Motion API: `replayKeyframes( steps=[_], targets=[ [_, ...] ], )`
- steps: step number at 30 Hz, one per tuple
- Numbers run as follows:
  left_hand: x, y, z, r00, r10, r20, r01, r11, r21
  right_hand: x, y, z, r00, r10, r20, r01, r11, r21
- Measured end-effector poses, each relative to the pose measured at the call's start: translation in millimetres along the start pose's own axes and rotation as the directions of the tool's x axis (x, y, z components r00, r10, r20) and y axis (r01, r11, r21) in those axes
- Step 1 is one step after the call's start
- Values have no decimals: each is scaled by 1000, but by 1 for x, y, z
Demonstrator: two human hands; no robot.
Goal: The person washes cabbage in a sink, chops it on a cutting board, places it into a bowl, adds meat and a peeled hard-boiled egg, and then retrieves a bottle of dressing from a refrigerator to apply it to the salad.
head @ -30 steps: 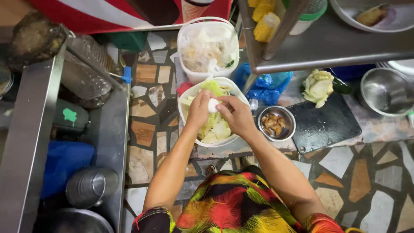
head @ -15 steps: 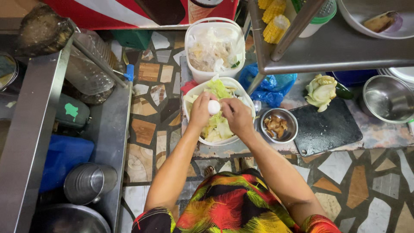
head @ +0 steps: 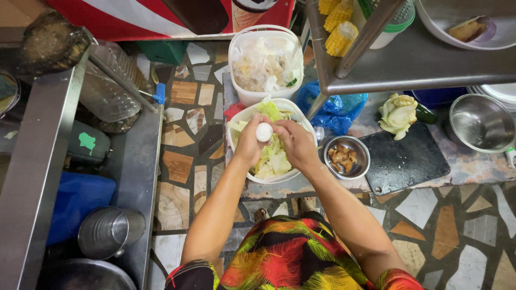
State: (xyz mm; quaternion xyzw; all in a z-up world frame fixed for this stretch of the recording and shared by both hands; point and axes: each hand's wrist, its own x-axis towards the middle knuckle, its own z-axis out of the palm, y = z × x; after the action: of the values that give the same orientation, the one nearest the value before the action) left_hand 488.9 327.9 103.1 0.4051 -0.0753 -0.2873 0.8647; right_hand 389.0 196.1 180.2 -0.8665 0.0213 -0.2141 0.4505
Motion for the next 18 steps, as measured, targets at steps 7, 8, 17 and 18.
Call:
replayKeyframes(
  steps=[7,8,17,18],
  targets=[
    [-1,-1,7,990,120,-68,-100,964,246,0,-8,8,996,70,58,-73,996,43],
    [-2,-1,8,988,138,-76,-110,949,294,-1,-5,11,996,66,63,-69,997,42],
    [1,-8,2,982,185,-30,-162,917,365,-6,10,23,988,-143,-59,138,987,-76],
    [2,-7,2,981,192,1,-182,932,314,-4,11,23,997,-55,-55,53,998,-37]
  ],
)
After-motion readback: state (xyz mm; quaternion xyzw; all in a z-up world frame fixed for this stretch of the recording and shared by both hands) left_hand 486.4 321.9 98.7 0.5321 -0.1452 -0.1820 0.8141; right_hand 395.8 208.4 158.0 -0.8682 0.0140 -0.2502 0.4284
